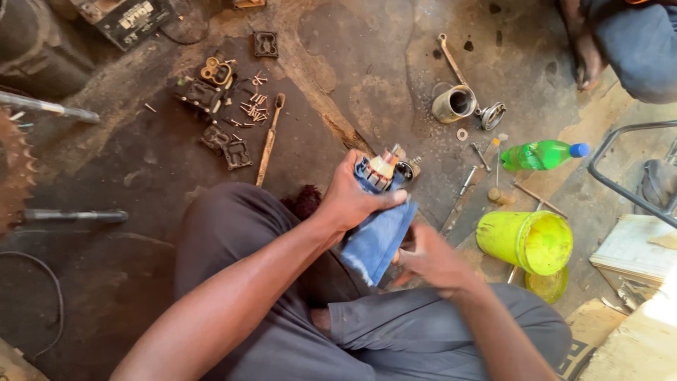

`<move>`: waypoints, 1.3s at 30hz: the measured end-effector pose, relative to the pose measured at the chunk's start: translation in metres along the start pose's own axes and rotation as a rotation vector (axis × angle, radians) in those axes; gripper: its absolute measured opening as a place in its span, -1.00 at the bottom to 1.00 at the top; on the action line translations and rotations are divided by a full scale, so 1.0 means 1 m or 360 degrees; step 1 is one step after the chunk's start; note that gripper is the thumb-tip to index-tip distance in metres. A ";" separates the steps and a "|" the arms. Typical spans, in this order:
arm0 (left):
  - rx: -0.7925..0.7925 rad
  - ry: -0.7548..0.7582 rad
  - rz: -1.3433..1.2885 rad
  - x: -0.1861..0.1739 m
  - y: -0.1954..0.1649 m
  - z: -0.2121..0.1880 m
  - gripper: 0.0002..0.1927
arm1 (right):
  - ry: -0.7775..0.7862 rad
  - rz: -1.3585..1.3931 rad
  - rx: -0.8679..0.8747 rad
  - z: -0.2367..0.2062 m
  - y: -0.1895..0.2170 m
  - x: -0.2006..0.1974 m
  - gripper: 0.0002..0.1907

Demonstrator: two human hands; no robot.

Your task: The person sits on the workshop floor and wipes an electric motor armature with a blue cloth. They then hold the armature and work on its shaft and commutator with a small hand tool, set it down, wipe the cloth, and handle the motor housing and small fittings by hand.

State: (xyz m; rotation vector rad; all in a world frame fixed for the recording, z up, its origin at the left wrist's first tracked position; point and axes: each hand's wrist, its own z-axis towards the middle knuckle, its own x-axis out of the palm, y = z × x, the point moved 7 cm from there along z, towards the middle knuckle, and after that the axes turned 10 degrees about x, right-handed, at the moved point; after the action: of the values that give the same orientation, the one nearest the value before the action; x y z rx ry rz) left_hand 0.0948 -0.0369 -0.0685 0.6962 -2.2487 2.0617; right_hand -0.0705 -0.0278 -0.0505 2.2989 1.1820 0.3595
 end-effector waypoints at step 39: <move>-0.0364 -0.0165 -0.0843 0.018 0.017 -0.027 -0.63 | -0.1768 -0.0967 -0.1425 -0.091 0.030 -0.001 -0.76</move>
State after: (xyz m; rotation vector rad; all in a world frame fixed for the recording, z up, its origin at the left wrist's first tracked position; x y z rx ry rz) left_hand 0.0653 -0.0164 -0.0756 1.2341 -2.0057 1.5284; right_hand -0.0921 -0.0127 0.0422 0.9651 0.7752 -0.4887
